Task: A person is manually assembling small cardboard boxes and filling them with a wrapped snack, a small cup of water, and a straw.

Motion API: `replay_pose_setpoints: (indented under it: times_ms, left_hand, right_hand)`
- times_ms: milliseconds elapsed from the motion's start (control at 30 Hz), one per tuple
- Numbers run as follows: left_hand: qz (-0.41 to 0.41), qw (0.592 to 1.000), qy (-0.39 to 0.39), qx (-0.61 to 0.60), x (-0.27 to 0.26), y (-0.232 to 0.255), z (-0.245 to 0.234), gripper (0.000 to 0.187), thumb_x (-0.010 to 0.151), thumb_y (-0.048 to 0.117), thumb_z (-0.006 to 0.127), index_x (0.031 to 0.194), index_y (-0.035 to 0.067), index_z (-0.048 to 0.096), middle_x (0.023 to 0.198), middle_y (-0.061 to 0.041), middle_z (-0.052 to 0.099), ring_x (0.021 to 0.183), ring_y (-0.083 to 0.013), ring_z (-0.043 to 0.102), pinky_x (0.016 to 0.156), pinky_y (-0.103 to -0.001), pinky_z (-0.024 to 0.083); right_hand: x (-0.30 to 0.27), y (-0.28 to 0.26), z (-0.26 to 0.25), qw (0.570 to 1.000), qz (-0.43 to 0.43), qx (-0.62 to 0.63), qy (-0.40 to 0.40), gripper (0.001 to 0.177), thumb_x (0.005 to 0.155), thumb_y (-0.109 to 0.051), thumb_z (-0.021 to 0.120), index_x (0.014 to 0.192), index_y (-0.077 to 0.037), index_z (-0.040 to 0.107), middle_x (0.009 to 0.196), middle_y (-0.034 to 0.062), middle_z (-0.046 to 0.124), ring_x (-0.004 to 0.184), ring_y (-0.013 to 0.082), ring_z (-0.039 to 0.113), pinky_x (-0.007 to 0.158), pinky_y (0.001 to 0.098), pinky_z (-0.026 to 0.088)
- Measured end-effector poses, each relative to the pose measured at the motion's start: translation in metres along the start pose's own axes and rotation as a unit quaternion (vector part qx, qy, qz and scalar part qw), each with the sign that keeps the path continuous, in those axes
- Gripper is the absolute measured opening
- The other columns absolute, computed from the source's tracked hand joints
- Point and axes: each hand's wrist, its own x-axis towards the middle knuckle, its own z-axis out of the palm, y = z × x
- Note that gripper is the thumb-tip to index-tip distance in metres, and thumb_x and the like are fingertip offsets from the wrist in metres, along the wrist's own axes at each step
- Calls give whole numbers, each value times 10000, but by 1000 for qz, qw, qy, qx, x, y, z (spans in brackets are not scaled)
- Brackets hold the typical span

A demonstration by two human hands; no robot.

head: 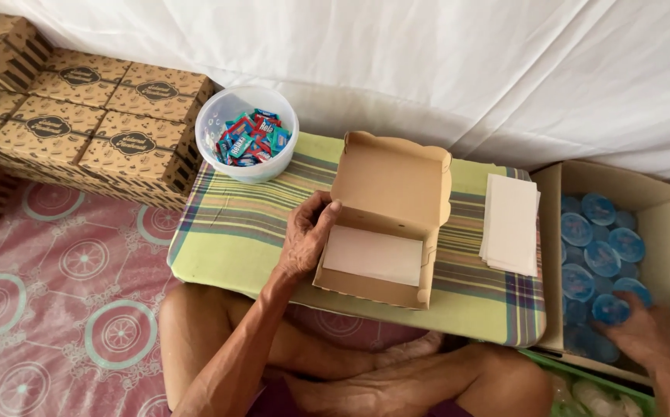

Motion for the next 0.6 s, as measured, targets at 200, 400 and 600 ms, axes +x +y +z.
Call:
replay_pose_setpoints:
  times_ms: [200,400,600]
  left_hand:
    - [-14,1000,-5,-17,0,0,3,246,969,197,565,1060,7,692,914,-38,683,822,-137,557,808,-288,484]
    - [1,1000,-5,-11,0,0,1,267,969,241,566,1046,11,680,907,-33,667,830,-137,543,813,-290,467]
    - [11,1000,-3,1,1,-3,1,276,968,259,579,1039,15,685,870,-33,657,799,-133,537,793,-291,477]
  right_hand:
    - [-23,27,-26,973,-113,140,146,816,723,-191,916,1456,31,635,1091,221,768,892,343,741,788,414,592]
    - [-52,9,-77,926,-206,207,238,834,808,-49,875,1559,98,544,1224,295,685,989,397,688,827,463,570]
    - [-127,-86,-171,846,-322,346,249,821,828,145,770,1569,208,423,1301,410,536,1061,465,590,898,521,517]
